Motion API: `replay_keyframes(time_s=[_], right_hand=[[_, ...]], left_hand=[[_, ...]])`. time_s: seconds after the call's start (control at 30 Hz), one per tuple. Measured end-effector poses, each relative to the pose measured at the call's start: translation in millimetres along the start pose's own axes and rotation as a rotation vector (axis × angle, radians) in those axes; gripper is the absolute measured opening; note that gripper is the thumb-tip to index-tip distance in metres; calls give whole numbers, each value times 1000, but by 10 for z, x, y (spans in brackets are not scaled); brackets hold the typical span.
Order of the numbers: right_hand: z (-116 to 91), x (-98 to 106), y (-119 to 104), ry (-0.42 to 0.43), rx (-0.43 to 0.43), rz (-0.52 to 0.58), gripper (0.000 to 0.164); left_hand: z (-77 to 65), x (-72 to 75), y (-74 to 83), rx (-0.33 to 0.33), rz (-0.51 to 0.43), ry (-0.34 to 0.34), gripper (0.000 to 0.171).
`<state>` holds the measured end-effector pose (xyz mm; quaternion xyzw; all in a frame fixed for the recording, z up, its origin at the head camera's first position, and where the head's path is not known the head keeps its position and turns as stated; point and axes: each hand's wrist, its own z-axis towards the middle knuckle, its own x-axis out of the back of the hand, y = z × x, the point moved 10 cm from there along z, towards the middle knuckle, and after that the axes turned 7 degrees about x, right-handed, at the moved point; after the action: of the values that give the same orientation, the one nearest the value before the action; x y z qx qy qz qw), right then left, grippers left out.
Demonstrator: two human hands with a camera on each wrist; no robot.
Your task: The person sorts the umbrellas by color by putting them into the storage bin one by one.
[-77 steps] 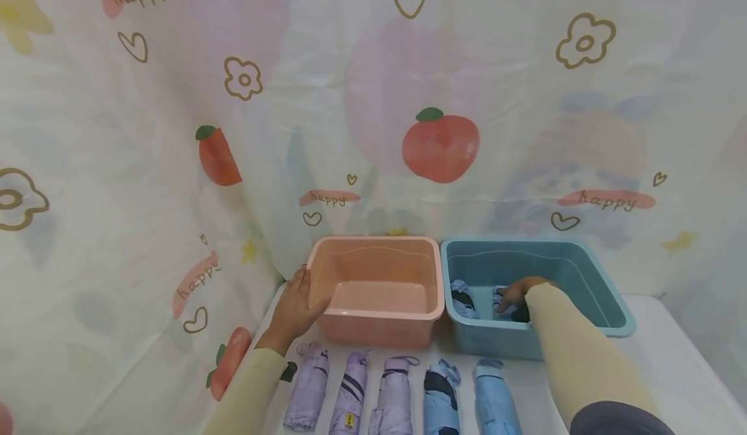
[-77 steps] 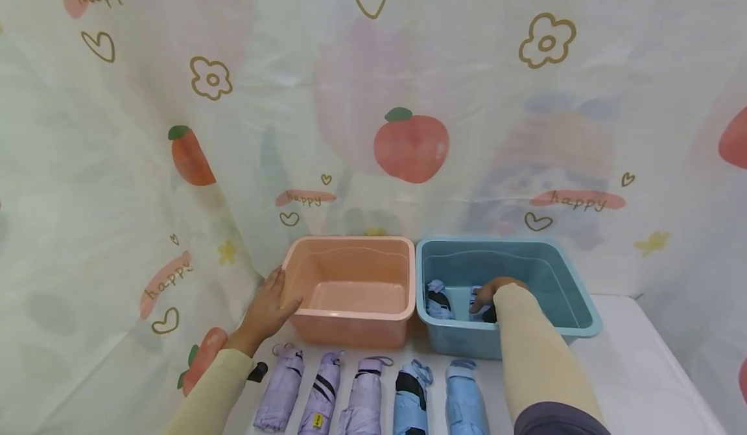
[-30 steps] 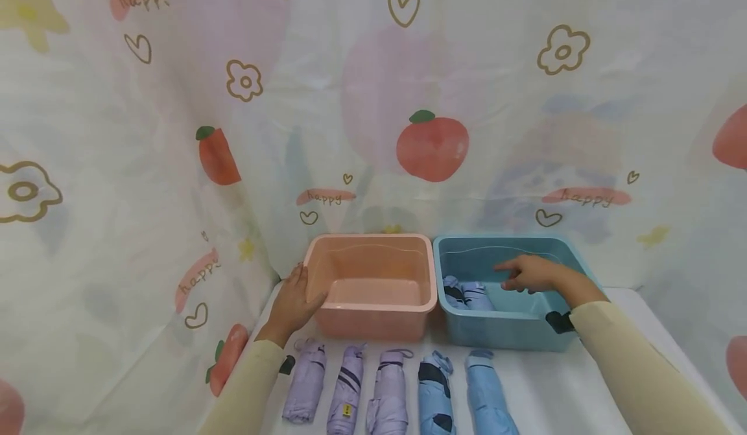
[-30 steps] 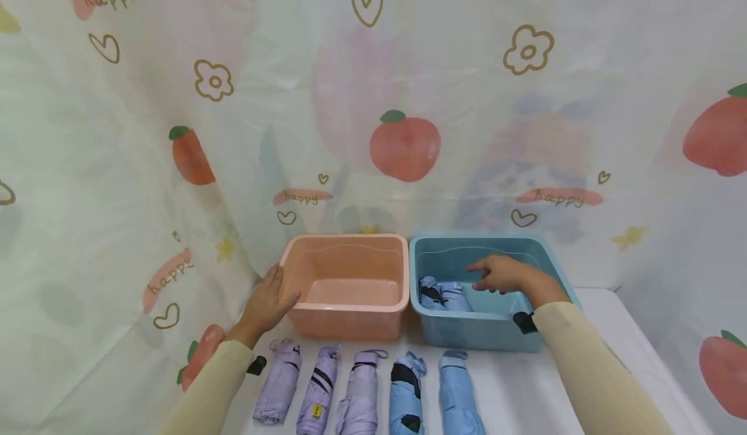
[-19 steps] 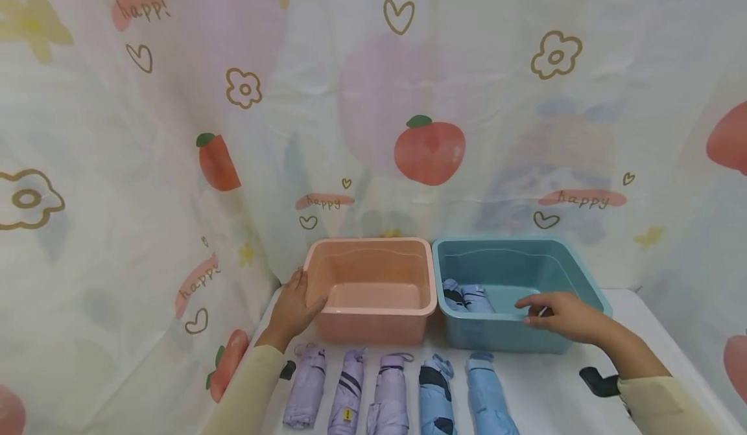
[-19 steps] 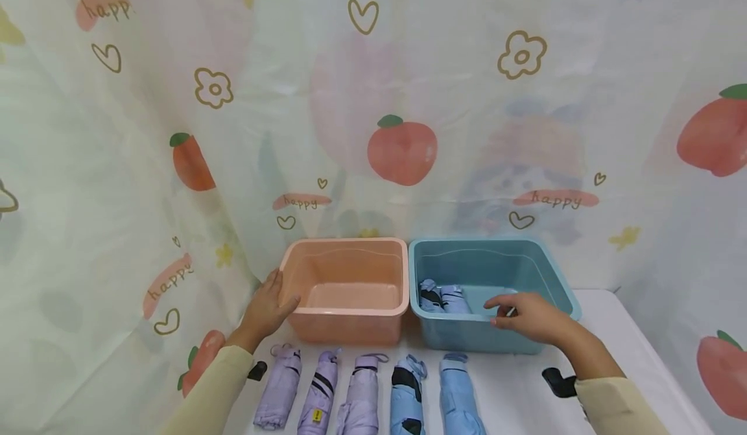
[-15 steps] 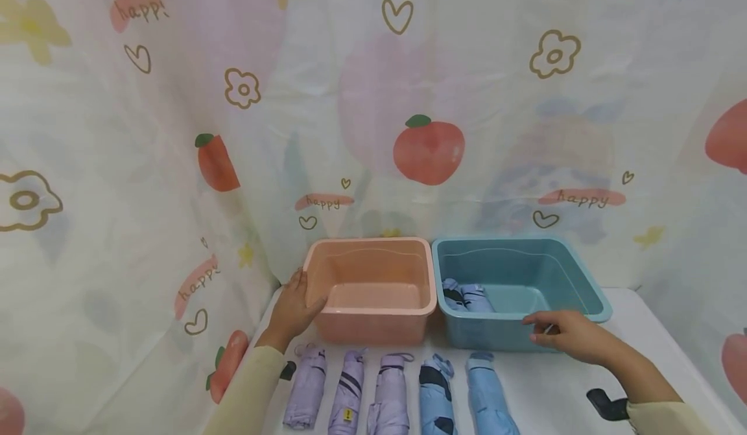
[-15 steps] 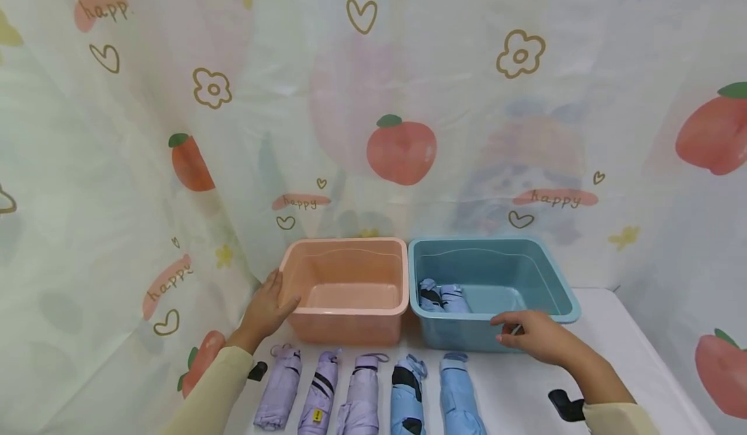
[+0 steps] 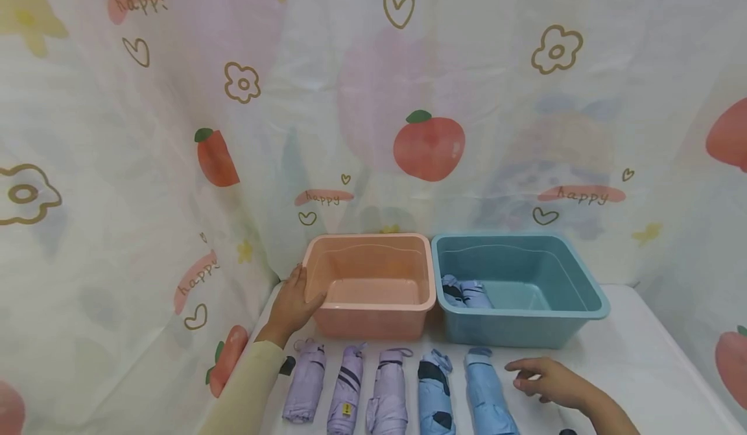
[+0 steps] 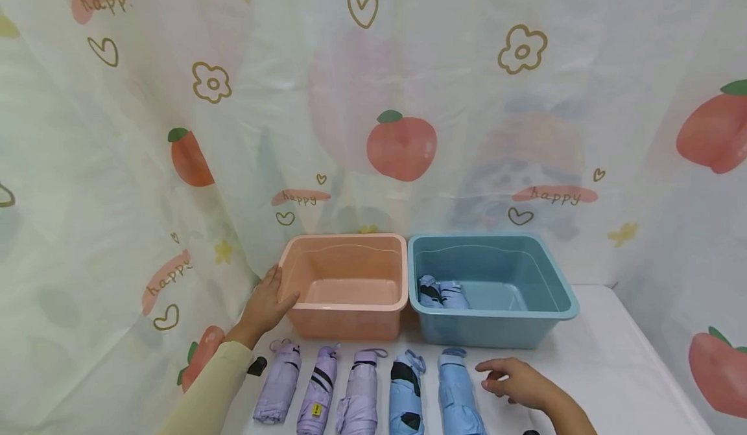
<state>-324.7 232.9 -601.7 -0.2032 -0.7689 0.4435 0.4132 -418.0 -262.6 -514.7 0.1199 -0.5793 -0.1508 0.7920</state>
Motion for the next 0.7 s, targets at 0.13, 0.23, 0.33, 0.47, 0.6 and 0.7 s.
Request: replay_keyframes(time_s=[0.13, 0.23, 0.33, 0.47, 0.6, 0.7], right_hand=[[36, -244, 137, -39, -5, 54, 37], [83, -365, 196, -30, -2, 65, 40], [125, -439, 233, 17, -9, 35, 48], [146, -520, 247, 113, -59, -22, 57], [177, -623, 206, 166, -101, -96, 62], [218, -698, 119, 156, -81, -148, 61]], left_hand=[[-19, 27, 46, -12, -18, 12, 90], [-35, 40, 59, -1, -21, 3, 90], [-52, 24, 51, 12, -16, -14, 90], [-63, 17, 57, 8, -11, -12, 90], [-55, 54, 82, -9, -3, 4, 88], [-45, 78, 90, -9, -5, 11, 88]])
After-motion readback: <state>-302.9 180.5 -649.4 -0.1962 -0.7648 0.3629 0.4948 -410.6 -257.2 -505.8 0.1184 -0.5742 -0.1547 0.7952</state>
